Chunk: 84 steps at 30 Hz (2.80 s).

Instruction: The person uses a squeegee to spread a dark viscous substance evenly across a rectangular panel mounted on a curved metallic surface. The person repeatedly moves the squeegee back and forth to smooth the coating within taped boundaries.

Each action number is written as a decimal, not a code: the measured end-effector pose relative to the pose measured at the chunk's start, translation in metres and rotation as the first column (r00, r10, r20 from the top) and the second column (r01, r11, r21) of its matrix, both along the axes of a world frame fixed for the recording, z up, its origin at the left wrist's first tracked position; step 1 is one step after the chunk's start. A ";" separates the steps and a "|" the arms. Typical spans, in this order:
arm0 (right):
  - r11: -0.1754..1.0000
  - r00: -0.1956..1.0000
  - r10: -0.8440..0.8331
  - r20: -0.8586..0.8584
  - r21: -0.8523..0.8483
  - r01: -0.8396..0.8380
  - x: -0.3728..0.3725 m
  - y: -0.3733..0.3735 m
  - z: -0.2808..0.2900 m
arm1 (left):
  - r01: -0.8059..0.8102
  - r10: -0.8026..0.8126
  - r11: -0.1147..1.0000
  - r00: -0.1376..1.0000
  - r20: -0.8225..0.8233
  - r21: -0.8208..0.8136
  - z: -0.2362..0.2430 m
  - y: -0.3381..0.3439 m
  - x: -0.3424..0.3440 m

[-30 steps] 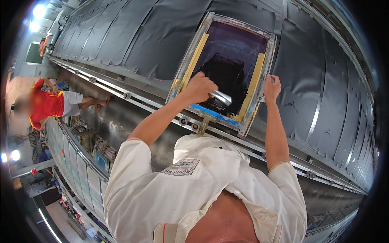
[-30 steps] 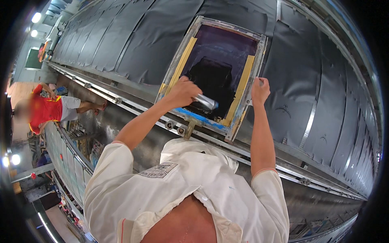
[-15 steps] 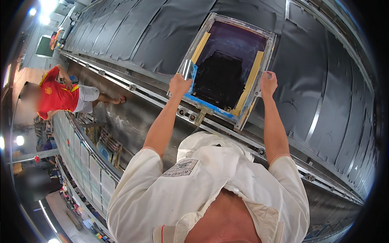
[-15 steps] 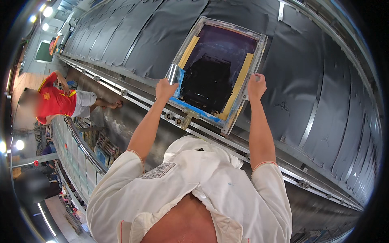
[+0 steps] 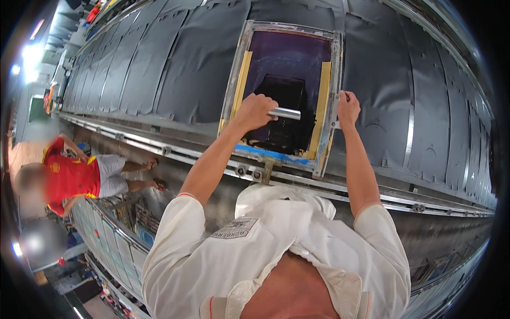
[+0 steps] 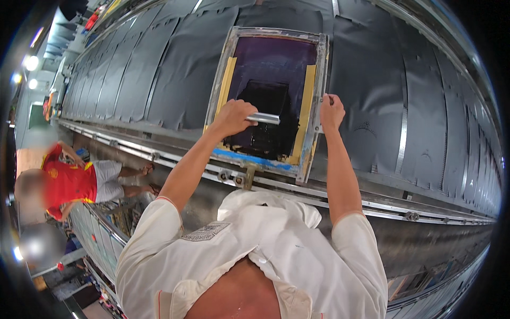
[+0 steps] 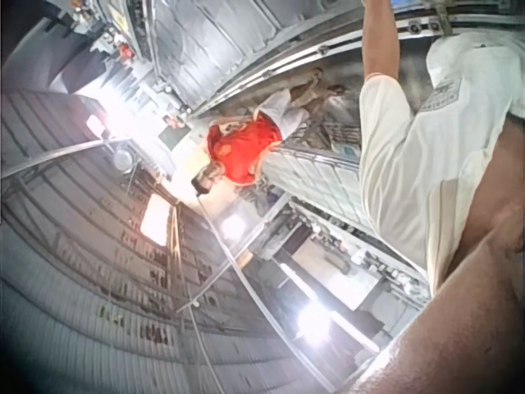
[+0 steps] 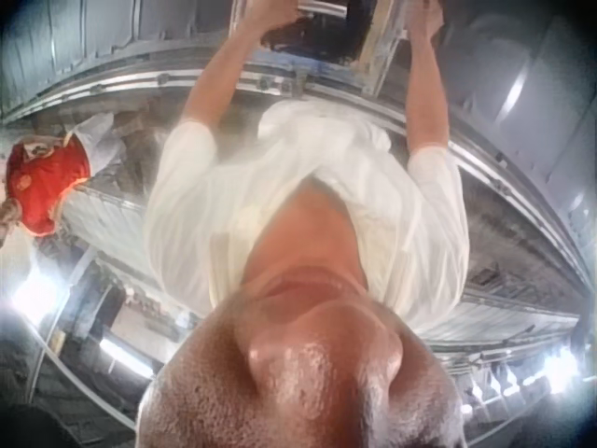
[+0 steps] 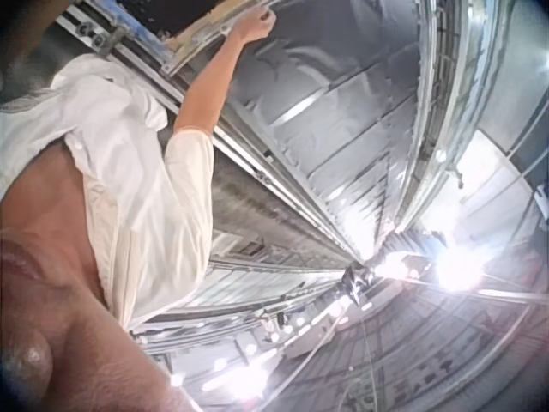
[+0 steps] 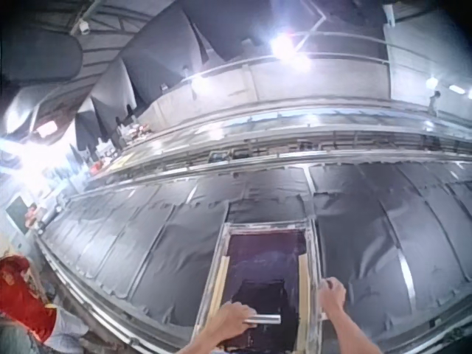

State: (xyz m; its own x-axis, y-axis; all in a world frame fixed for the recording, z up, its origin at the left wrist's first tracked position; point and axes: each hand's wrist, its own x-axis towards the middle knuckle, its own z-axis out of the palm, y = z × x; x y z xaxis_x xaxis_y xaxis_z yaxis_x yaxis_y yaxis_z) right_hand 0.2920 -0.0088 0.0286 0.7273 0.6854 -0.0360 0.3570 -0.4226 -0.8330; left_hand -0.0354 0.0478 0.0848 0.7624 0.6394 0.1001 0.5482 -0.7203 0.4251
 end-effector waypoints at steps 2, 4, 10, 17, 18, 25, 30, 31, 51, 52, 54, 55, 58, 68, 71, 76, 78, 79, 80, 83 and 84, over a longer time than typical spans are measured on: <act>0.999 0.996 -0.029 -0.087 -0.019 0.028 0.002 0.011 0.006 | 0.092 -0.092 0.994 0.996 0.007 0.052 -0.002 0.027 0.005; 0.999 0.998 -0.038 -0.051 -0.029 0.037 0.000 0.025 -0.002 | 0.125 -0.126 0.992 0.992 0.022 0.032 -0.005 0.060 0.009; 0.977 0.990 0.077 0.117 -0.207 -0.052 0.030 0.036 -0.014 | 0.164 -0.166 0.985 0.986 0.025 0.059 -0.031 0.127 0.060; 0.736 0.656 0.653 0.378 -0.116 -0.667 -0.025 0.092 0.049 | 0.172 -0.173 0.985 0.985 -0.016 -0.034 -0.040 0.161 0.065; 0.648 0.563 0.736 0.375 -0.150 -0.747 -0.036 0.105 0.055 | 0.184 -0.184 0.983 0.983 -0.006 -0.003 -0.040 0.165 0.063; 0.531 0.496 0.843 0.209 -0.477 -0.701 -0.054 0.161 0.035 | 0.173 -0.173 0.985 0.985 0.013 0.027 -0.049 0.190 0.073; 0.457 0.350 0.889 0.295 -0.561 -0.690 -0.083 0.092 0.023 | 0.169 -0.169 0.985 0.985 0.011 0.046 -0.060 0.116 0.040; 0.446 0.308 0.892 0.330 -0.542 -0.712 -0.095 0.067 0.017 | 0.149 -0.149 0.987 0.989 0.005 0.057 -0.063 0.088 0.025; 0.478 0.484 0.864 0.138 -0.521 -0.707 -0.068 0.156 0.026 | 0.125 -0.126 0.992 0.989 0.079 0.022 -0.064 0.179 0.059; 0.469 0.469 0.871 0.148 -0.537 -0.701 -0.070 0.149 0.023 | 0.130 -0.132 0.991 0.989 0.068 0.033 -0.065 0.171 0.057; 0.435 0.400 0.896 0.194 -0.568 -0.699 -0.078 0.122 0.016 | 0.136 -0.139 0.989 0.989 0.046 0.063 -0.065 0.140 0.047; 0.433 0.366 0.901 0.233 -0.534 -0.727 -0.086 0.099 0.012 | 0.138 -0.137 0.989 0.990 -0.040 0.042 -0.064 0.117 0.036; 0.415 0.339 0.909 0.241 -0.456 -0.788 -0.107 0.033 0.015 | 0.098 -0.102 0.995 0.986 0.132 0.034 -0.059 0.048 0.004; 0.997 0.927 0.074 0.368 -0.060 -0.055 0.019 0.019 -0.003 | 0.118 -0.125 0.986 0.991 0.057 0.114 -0.042 0.117 0.057; 0.994 0.986 -0.001 0.169 -0.112 0.020 0.025 0.022 -0.010 | 0.080 -0.078 0.996 0.996 0.050 -0.026 -0.035 0.141 0.075; 0.988 0.999 -0.050 -0.021 -0.150 0.046 0.018 0.033 -0.003 | 0.019 -0.007 0.998 0.982 0.189 -0.064 -0.047 0.114 0.052; 0.992 0.999 -0.051 0.008 -0.116 0.052 0.015 0.032 0.002 | -0.014 -0.010 0.996 0.961 0.278 0.085 -0.056 0.069 0.022; 0.992 0.998 -0.067 -0.011 -0.110 0.065 0.011 0.032 0.016 | -0.051 0.020 0.994 0.951 0.308 0.092 -0.046 0.041 0.007; 0.992 0.997 -0.075 -0.028 -0.103 0.072 0.005 0.034 0.037 | -0.102 0.068 0.989 0.957 0.281 0.108 -0.045 0.012 -0.008; 0.994 0.996 -0.084 0.012 -0.065 0.085 -0.013 0.029 0.059 | -0.134 0.077 0.983 0.923 0.376 0.128 -0.060 -0.055 -0.040; 0.996 0.997 -0.076 0.030 -0.052 0.077 -0.018 0.025 0.059 | -0.141 0.087 0.982 0.927 0.364 0.124 -0.059 -0.065 -0.043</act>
